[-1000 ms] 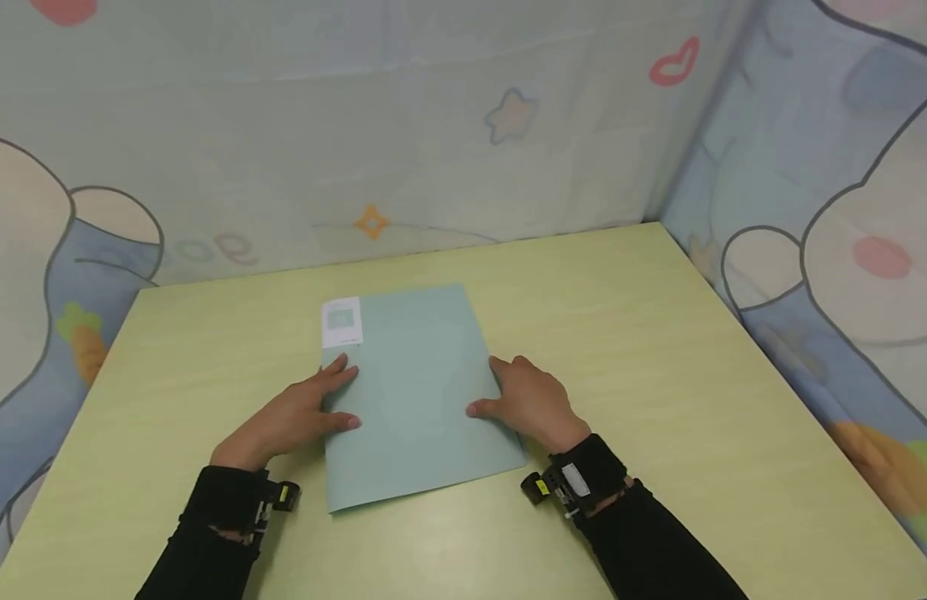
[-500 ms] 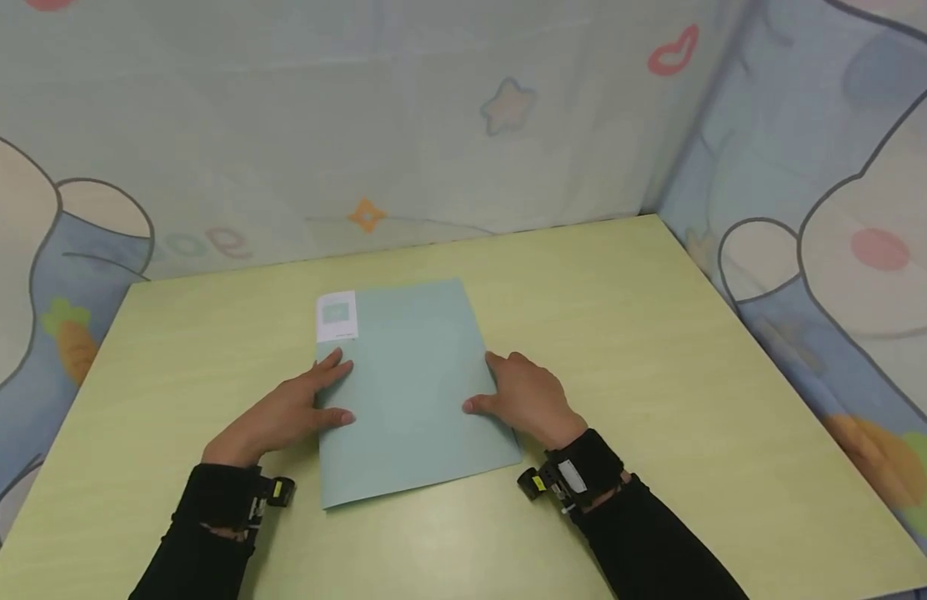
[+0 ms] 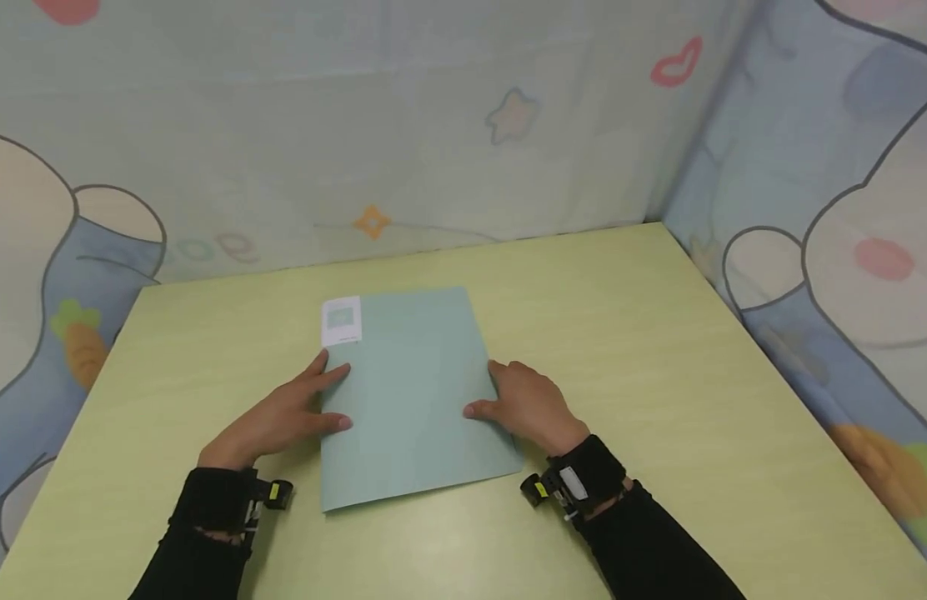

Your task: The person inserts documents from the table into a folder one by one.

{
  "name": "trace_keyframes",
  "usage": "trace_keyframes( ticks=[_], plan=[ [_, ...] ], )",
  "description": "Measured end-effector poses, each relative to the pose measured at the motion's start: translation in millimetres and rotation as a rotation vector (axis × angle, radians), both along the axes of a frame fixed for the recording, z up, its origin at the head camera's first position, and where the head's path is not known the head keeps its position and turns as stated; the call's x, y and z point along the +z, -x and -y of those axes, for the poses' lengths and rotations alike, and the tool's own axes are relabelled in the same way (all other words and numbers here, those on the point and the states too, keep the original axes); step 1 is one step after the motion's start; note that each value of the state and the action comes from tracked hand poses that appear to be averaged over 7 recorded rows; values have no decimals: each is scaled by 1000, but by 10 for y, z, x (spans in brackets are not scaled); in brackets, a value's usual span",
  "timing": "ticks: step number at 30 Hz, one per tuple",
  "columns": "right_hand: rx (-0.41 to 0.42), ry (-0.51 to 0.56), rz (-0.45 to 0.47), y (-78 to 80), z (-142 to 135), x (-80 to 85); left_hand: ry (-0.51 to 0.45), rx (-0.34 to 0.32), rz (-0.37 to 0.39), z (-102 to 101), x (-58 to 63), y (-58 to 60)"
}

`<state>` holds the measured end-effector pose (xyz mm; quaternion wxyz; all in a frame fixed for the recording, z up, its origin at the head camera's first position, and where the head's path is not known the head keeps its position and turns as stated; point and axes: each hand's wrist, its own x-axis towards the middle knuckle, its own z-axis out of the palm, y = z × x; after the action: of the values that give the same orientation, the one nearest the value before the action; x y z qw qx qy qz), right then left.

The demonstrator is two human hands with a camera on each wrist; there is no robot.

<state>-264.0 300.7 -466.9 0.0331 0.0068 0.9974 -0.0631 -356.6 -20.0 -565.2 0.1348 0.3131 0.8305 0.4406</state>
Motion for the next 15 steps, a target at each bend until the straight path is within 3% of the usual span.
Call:
trace_keyframes(
  ticks=[8, 15],
  plan=[
    [-58, 112, 30, 24, -52, 89, -6, -22, -28, -87, 36, 18],
    [-54, 116, 34, 82, -100, 139, -37, -6, 1, -55, 15, 70]
  ],
)
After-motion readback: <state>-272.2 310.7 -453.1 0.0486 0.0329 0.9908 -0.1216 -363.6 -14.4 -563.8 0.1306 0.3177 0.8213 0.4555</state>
